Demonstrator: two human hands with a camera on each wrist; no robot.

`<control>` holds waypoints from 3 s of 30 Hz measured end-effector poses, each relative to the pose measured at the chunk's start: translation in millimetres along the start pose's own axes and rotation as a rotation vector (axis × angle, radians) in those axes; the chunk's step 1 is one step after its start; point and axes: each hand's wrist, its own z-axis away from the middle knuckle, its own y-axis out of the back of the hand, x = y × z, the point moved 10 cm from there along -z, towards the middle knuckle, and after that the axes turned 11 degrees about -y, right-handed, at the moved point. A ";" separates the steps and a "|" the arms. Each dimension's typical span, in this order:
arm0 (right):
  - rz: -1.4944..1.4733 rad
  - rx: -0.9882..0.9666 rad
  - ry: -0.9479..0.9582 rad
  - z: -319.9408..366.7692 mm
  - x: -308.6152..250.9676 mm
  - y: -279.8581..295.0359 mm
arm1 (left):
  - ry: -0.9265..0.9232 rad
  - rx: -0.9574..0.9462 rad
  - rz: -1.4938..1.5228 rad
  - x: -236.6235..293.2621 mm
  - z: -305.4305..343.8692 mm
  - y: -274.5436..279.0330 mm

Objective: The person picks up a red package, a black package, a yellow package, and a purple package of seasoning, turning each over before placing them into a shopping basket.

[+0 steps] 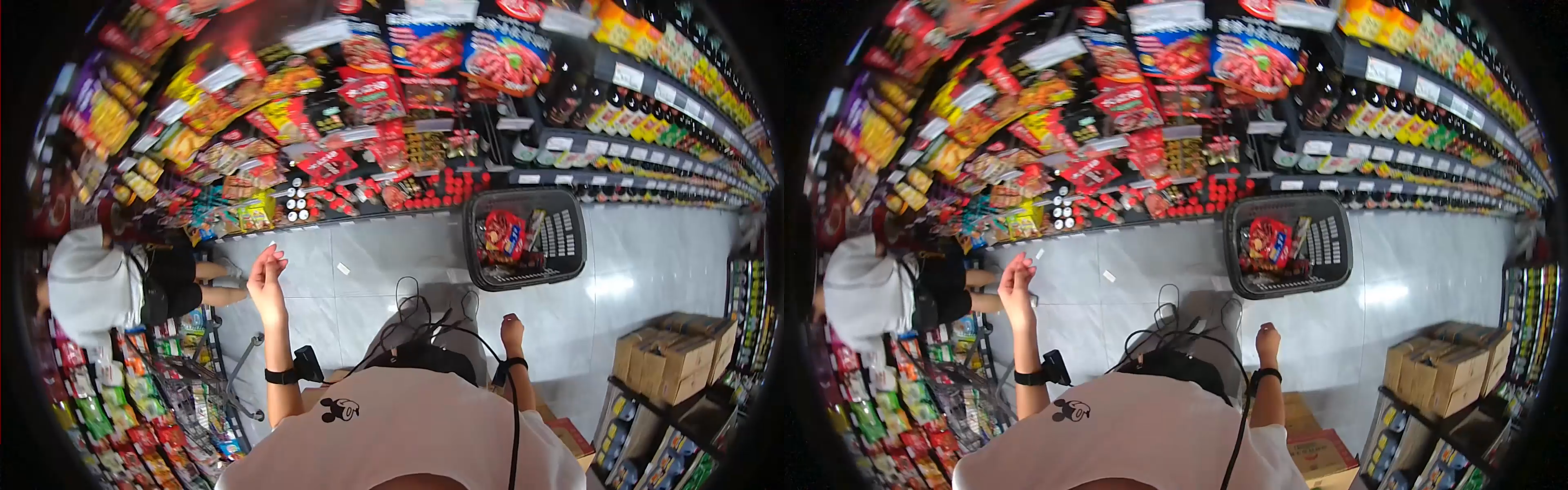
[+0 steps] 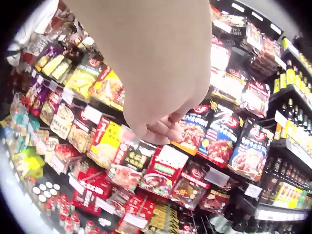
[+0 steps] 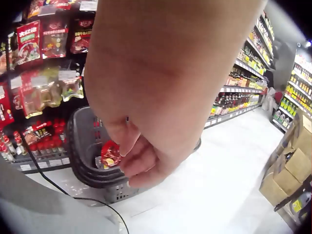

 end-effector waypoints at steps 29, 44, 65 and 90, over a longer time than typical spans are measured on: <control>0.463 -0.062 -0.219 -43.7 198.2 123.7 | -1.529 -1.326 1.091 495.6 277.9 -163.0; 0.470 -0.248 -0.258 -91.0 210.9 103.4 | -1.656 -1.259 1.245 512.8 201.1 -178.8; 0.084 0.109 -0.007 -158.9 -147.2 199.3 | -0.757 -2.465 1.935 464.2 60.8 -222.1; -0.826 0.092 0.353 -235.5 -492.6 280.5 | -0.408 -1.080 0.107 17.1 -212.9 -558.0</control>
